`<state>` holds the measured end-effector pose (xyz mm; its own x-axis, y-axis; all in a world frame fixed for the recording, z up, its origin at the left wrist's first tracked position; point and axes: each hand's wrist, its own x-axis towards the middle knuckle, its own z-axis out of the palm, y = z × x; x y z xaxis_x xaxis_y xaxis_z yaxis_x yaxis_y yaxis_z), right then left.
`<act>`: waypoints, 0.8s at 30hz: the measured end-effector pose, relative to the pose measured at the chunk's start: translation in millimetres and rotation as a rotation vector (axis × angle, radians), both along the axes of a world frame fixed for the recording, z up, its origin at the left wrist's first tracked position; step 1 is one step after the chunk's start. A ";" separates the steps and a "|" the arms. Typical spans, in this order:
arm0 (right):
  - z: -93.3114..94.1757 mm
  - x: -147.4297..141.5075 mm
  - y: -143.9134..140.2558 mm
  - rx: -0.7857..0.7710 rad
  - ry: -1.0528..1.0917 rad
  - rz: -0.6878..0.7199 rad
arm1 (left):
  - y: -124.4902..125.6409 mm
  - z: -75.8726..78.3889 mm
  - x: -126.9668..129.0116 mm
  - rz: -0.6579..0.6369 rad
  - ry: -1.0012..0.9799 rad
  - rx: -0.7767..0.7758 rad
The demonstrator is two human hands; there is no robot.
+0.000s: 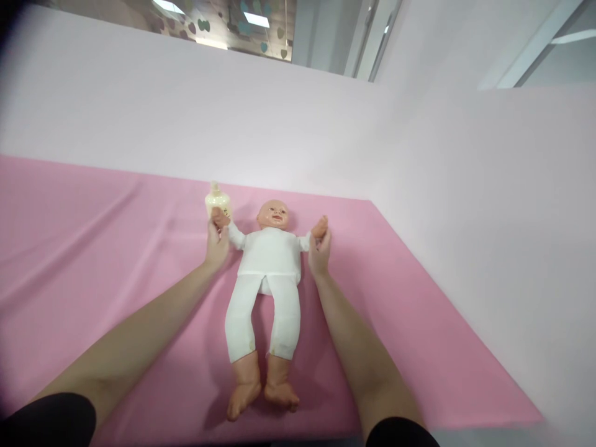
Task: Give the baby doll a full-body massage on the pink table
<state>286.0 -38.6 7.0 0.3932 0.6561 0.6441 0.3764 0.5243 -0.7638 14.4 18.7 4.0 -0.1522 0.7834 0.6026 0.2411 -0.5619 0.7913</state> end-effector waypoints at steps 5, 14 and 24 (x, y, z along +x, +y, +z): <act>-19.3 24.7 17.1 -0.124 0.374 -0.158 | 19.7 -15.3 -12.6 0.114 -0.438 -0.350; -11.6 20.8 11.7 -0.074 0.325 -0.158 | 18.5 -12.4 -13.0 0.118 -0.293 -0.203; -2.5 -9.5 -6.4 -0.055 -0.358 0.051 | -12.9 10.2 3.7 -0.071 0.321 0.042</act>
